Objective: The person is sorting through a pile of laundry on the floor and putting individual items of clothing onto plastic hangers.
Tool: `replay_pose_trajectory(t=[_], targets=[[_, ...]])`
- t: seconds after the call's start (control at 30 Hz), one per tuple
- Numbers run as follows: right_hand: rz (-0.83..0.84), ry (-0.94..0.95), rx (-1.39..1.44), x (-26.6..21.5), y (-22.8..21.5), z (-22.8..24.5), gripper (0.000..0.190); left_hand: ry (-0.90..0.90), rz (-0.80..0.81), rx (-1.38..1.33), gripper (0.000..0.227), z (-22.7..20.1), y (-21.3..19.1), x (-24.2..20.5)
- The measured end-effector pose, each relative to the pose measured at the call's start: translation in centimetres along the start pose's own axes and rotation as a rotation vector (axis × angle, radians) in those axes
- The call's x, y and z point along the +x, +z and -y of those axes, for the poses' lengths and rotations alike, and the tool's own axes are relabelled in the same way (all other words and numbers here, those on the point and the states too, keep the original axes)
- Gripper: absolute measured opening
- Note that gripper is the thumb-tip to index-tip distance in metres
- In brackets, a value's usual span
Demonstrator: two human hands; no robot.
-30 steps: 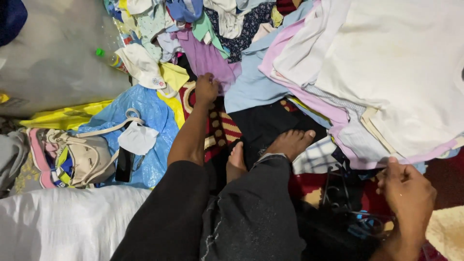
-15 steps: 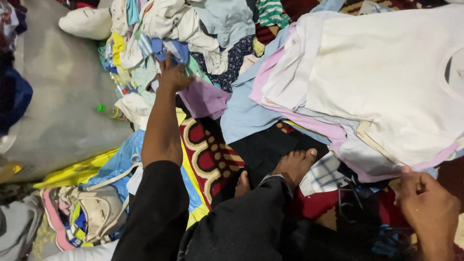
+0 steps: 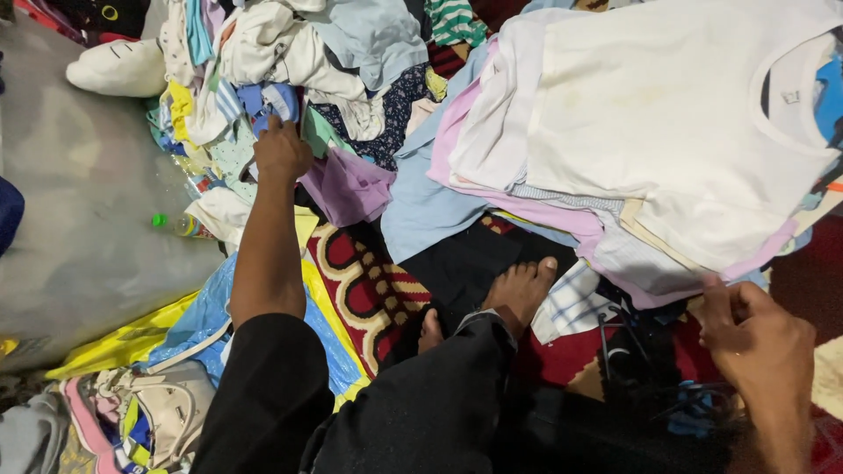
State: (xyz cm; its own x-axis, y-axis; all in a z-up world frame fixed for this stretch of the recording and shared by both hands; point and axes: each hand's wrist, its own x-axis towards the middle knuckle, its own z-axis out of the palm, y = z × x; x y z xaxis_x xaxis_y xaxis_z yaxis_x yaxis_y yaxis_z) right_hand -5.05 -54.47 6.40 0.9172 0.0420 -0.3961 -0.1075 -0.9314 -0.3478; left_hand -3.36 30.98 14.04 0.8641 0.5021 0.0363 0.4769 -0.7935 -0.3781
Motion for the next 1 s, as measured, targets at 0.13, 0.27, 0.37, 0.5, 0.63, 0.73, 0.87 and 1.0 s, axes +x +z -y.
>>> replay_pose_trajectory(t=[0.13, 0.27, 0.37, 0.5, 0.63, 0.73, 0.87, 1.0], targets=[[-0.044, 0.022, 0.100, -1.6, -3.1, 2.3, 0.084, -0.040, -0.084, -0.165, 0.041, -1.2, -0.8, -1.6], [-0.043, 0.036, 0.276, -1.6, -4.1, 2.9, 0.078, -0.078, -0.259, -0.357, 0.033, -3.8, -1.4, -2.6], [-0.070, 0.056, 0.255, -1.7, -4.2, 2.7, 0.070, -0.172, -0.198, -0.500, 0.042, -5.9, -3.8, -4.4], [-0.022, 0.152, 0.403, -3.6, -7.6, 5.4, 0.056, -0.217, -0.195, -0.593, 0.055, -5.7, -3.4, -5.0], [-0.065, 0.094, 0.418, -3.8, -7.5, 4.6, 0.050, -0.175, -0.250, -0.561, 0.056, -5.3, -2.0, -4.3], [0.026, 0.136, 0.443, -3.8, -7.8, 4.8, 0.057, -0.161, -0.334, -0.619, 0.051, -6.4, -2.2, -4.8], [-0.014, 0.107, 0.354, -3.2, -7.1, 4.2, 0.067, -0.210, -0.252, -0.663, 0.056, -7.8, -2.9, -8.6], [-0.028, 0.071, 0.348, -3.8, -7.4, 4.2, 0.065, -0.180, -0.246, -0.609, 0.057, -8.6, -2.9, -10.5]])
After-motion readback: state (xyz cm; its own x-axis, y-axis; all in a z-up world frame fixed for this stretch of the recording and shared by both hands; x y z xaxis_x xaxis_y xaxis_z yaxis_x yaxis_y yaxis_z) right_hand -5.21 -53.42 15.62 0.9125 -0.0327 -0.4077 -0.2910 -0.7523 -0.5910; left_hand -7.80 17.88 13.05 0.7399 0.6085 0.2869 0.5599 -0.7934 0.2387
